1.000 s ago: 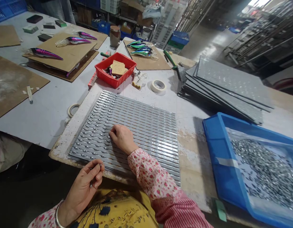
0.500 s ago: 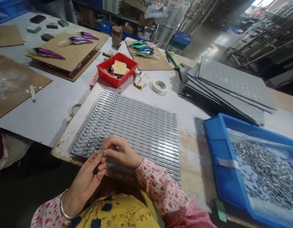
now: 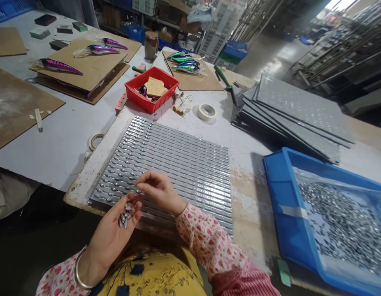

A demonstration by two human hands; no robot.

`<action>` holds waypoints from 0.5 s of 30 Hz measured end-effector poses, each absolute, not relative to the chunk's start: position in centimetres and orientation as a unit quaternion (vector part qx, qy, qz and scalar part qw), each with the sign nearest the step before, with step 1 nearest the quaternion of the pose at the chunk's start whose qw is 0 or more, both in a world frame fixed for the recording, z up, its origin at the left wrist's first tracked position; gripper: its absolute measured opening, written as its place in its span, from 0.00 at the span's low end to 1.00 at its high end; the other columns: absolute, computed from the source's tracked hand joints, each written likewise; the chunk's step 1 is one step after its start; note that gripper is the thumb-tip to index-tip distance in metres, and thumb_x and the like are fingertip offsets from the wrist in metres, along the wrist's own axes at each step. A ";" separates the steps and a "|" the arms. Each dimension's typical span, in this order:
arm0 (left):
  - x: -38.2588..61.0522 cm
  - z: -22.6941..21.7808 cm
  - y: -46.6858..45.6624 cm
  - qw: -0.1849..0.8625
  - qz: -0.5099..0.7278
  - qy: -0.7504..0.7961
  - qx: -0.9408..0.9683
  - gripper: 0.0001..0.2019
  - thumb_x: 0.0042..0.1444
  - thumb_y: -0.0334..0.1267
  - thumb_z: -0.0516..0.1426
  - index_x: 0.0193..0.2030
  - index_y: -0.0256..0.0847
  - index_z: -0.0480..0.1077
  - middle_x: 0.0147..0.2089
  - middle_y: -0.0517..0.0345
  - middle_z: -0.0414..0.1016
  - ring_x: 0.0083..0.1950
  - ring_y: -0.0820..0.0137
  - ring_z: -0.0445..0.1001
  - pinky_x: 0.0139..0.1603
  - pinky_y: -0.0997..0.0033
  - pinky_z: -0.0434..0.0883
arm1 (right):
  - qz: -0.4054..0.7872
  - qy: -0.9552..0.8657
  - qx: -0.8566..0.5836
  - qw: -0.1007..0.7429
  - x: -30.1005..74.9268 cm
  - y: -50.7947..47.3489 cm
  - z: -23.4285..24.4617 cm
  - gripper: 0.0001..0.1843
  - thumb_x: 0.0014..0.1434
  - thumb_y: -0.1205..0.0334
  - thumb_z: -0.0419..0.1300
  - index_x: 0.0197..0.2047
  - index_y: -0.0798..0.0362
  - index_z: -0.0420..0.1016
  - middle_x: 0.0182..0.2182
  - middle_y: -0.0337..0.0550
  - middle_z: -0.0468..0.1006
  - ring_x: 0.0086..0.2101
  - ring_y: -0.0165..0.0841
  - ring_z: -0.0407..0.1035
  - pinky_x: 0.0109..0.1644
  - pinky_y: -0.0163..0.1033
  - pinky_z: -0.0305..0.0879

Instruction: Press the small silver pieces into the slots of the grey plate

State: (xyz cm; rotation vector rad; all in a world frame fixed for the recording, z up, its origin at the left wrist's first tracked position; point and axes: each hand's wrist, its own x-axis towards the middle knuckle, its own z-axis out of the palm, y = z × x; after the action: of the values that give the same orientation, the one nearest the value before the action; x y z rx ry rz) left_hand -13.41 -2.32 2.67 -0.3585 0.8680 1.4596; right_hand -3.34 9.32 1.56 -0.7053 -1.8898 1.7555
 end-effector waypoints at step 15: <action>-13.6 2.4 -3.4 0.687 0.602 0.391 -0.114 0.05 0.50 0.31 0.60 0.35 0.37 0.71 0.33 0.56 0.73 0.28 0.80 0.69 0.26 0.83 0.68 | 0.281 -0.874 -0.353 0.180 -4.4 14.1 -0.8 0.03 0.55 0.66 0.59 0.29 0.53 0.72 0.27 0.40 0.75 0.30 0.30 0.67 0.36 0.35 0.59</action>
State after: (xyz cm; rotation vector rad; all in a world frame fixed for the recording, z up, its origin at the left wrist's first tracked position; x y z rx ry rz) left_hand -13.59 -3.37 2.41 -0.2556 0.8752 1.3475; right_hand -4.42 14.09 -0.76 -0.9970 -2.4713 0.7937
